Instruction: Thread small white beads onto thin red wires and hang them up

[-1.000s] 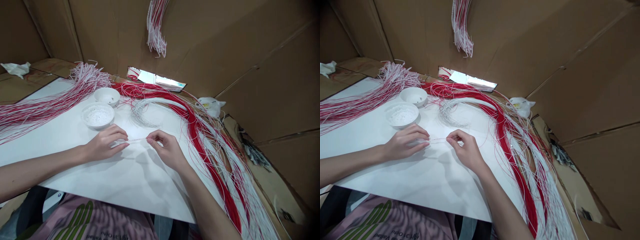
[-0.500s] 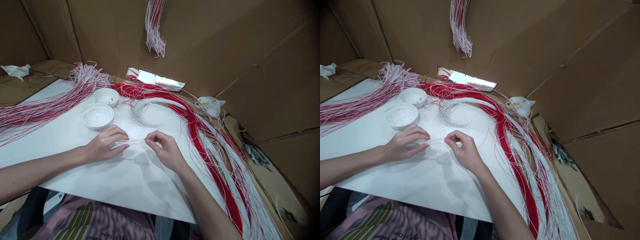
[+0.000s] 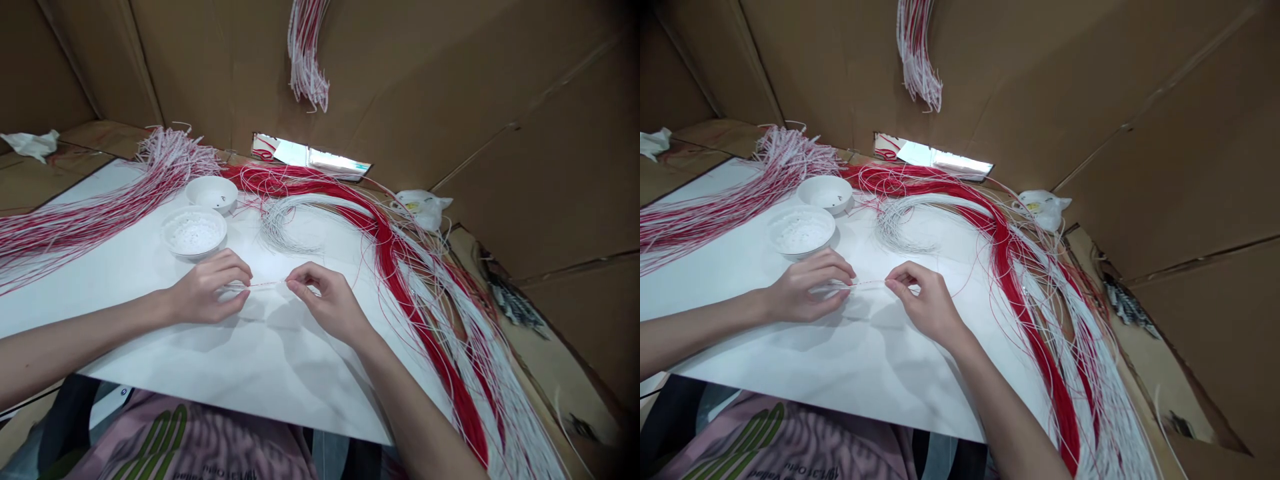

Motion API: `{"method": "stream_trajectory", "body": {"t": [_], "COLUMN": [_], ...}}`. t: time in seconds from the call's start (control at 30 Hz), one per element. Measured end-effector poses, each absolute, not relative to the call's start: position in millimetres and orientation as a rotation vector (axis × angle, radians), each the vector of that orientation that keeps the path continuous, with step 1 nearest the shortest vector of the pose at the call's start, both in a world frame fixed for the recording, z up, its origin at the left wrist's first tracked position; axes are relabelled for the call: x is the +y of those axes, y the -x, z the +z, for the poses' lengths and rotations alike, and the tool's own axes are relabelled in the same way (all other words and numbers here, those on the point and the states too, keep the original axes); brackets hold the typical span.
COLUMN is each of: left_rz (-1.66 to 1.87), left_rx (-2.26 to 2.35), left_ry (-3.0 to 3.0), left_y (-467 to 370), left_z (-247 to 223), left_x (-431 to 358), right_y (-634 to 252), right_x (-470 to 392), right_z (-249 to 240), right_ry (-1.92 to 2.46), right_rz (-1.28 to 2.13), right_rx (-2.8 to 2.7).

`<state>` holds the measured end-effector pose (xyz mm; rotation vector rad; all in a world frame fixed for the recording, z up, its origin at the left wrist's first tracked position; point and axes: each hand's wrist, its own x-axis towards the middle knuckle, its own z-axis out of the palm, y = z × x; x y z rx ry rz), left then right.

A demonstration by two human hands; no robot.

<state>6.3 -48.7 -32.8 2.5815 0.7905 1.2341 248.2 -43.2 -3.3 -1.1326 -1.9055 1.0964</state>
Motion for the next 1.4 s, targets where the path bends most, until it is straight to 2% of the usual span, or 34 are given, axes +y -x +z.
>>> {"method": "stream_trajectory", "body": {"t": [0.5, 1.4], "left_rz": [1.287, 1.125], "left_rx": [0.791, 0.816], "left_ry": [-2.599, -2.637], "left_y": [-9.7, -12.1], "left_z": [-38.9, -34.7], "left_x": [-49.9, -52.6], "right_y": [-244.2, -239.4], "right_x": [-46.3, -49.2], "right_z": [-7.0, -11.0], "right_ry": [1.136, 1.144], "right_rz": [1.143, 1.149], "right_rx": [-1.907, -1.923]}}
